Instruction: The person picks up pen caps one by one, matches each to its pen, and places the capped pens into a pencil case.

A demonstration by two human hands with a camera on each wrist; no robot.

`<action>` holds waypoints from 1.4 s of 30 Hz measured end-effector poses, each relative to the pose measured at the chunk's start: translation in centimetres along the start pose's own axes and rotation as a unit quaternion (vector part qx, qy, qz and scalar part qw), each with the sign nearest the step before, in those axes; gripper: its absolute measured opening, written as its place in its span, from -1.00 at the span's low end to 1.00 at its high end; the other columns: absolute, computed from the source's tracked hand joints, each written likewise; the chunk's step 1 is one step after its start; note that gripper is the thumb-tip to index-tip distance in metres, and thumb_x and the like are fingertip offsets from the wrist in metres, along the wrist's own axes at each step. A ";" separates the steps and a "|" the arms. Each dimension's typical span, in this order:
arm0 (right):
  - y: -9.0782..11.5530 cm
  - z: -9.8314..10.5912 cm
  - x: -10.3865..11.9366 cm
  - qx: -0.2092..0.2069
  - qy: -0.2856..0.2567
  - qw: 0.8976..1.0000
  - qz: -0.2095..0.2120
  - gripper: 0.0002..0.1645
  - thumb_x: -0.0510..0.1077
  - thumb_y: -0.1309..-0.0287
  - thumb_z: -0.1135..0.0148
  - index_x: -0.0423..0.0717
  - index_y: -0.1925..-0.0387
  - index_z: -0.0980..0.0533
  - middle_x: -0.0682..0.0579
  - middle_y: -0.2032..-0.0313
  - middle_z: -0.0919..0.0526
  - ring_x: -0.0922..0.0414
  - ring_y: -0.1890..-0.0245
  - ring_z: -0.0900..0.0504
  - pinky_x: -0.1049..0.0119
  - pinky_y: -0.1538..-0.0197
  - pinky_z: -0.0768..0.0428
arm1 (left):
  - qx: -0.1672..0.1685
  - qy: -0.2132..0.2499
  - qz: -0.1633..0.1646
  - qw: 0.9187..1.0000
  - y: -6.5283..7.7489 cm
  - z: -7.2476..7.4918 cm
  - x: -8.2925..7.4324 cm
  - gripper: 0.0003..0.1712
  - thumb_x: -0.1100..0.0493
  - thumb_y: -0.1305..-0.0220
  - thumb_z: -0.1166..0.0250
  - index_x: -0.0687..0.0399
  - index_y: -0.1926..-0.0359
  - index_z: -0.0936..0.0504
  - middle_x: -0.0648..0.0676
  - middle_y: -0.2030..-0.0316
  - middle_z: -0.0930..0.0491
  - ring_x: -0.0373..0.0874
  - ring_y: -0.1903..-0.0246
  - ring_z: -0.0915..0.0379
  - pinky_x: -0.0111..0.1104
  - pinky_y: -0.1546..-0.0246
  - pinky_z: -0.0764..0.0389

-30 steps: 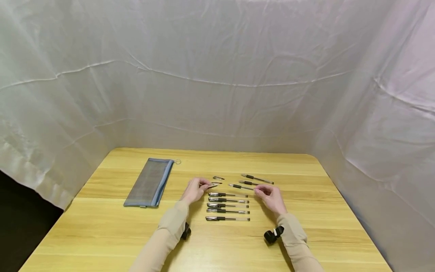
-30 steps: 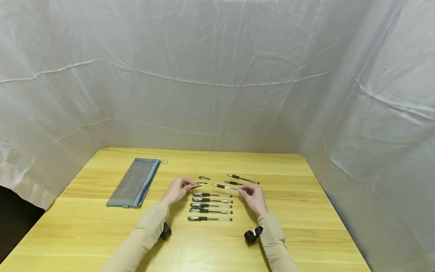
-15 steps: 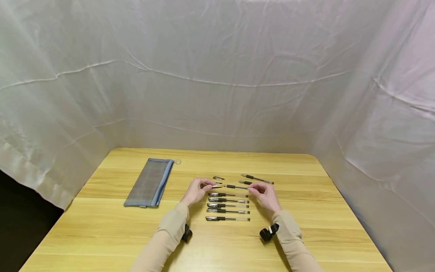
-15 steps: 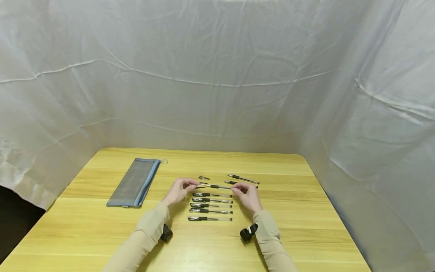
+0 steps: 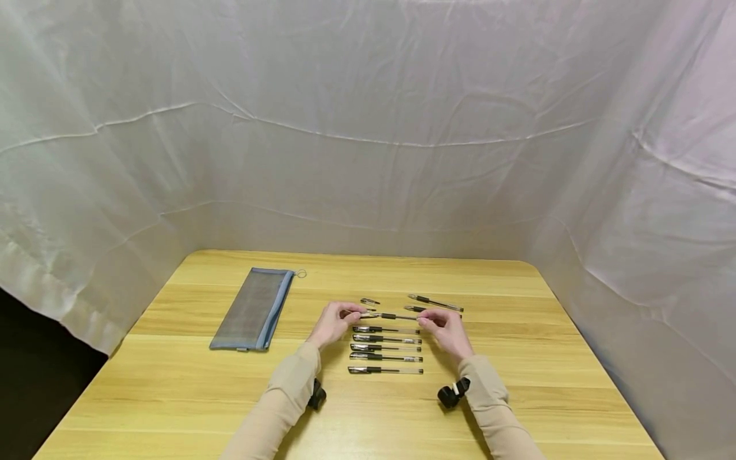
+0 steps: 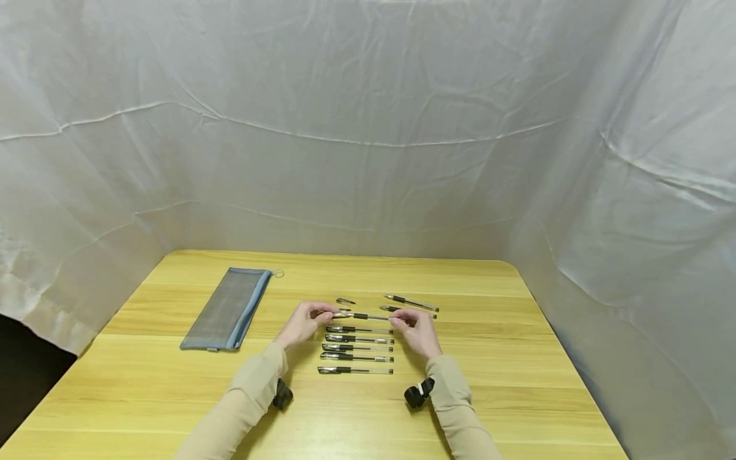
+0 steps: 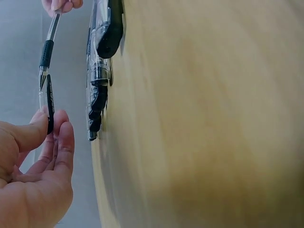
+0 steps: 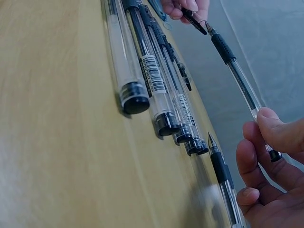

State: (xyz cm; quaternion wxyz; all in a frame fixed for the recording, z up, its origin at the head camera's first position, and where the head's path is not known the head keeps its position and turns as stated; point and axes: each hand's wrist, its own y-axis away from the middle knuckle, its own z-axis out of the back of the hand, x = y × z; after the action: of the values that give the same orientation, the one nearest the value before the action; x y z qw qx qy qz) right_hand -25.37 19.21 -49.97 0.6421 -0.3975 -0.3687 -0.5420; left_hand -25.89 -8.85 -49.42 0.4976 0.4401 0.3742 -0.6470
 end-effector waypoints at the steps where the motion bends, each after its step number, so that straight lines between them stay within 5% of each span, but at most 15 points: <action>1: 0.0 0.0 0.0 0.000 -0.001 1.000 0.002 -0.83 -0.30 -0.26 -0.30 -0.32 0.15 -0.66 -0.26 0.18 -0.75 0.29 0.30 -0.62 0.52 0.16 -0.57 | 0.002 0.002 -0.002 1.000 0.0 0.0 0.0 -0.74 0.39 -0.39 -0.19 0.30 -0.02 -0.70 0.30 -0.04 -0.68 0.07 0.10 -0.70 -0.18 -0.05 -0.69; 33: 0.0 -0.4 0.9 0.015 0.005 1.000 0.005 -0.78 -0.28 -0.24 -0.32 -0.34 0.11 -0.65 -0.28 0.17 -0.74 0.07 0.24 -0.66 0.51 0.17 -0.56 | 0.017 -0.007 -0.027 0.999 -0.1 -0.4 -0.4 -0.73 0.34 -0.39 -0.23 0.32 -0.04 -0.68 0.29 -0.01 -0.71 0.10 0.07 -0.68 -0.18 -0.03 -0.71; 42: -0.3 -0.5 0.8 0.012 0.010 1.000 0.014 -0.83 -0.33 -0.23 -0.31 -0.34 0.17 -0.67 -0.27 0.21 -0.75 0.20 0.29 -0.65 0.51 0.18 -0.58 | 0.015 0.058 -0.031 0.998 -0.3 -0.4 0.0 -0.74 0.38 -0.32 -0.28 0.46 0.02 -0.66 0.43 0.13 -0.70 0.17 0.26 -0.72 -0.12 0.13 -0.76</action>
State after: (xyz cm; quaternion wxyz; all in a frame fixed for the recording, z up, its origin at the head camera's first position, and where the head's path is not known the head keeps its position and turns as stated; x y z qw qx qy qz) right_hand -25.53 18.41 -49.43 0.6583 -0.3896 -0.3628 -0.5323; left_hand -26.07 -8.41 -49.51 0.4482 0.4725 0.4056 -0.6414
